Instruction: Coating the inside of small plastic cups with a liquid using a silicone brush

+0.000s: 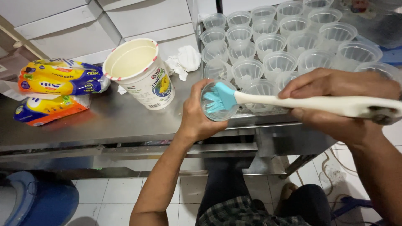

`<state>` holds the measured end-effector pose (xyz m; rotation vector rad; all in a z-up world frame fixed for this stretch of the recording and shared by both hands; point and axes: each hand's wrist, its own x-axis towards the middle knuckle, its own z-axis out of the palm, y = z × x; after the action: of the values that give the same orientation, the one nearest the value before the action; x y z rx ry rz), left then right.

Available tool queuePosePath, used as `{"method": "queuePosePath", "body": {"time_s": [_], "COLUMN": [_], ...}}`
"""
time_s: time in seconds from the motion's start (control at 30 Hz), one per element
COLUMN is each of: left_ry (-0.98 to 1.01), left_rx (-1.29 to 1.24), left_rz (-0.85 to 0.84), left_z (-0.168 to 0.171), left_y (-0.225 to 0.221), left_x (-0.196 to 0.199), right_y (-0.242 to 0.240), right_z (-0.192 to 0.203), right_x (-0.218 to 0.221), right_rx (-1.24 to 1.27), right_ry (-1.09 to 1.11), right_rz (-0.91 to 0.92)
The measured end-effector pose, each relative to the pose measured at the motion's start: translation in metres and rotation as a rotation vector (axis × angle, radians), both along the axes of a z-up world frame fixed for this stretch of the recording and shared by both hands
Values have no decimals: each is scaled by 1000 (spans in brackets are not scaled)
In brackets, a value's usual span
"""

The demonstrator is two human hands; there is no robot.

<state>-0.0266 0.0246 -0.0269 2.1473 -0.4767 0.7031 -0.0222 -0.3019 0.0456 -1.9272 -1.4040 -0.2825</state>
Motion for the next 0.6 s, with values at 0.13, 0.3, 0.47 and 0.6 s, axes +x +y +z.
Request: {"method": "queuePosePath", "body": {"time_s": [0.13,0.3,0.47,0.6], "left_ry": [-69,-102,61,98], "left_rx": [34,74,-88,-21], "left_rz": [-26,-25,-206,-159], "left_z": [0,-1,18,21], "left_y": [-1,5,3,3], "left_x": [0,1,-7,-6], "right_y": [8,32,26,38], "right_z": [-30,-5,-26,57], "right_x": [8,-21,6,-40], "right_rx": [164,246,253,222], "right_ry": [95,130,36,-145], "right_rz": [-68,-20,69,-96]}}
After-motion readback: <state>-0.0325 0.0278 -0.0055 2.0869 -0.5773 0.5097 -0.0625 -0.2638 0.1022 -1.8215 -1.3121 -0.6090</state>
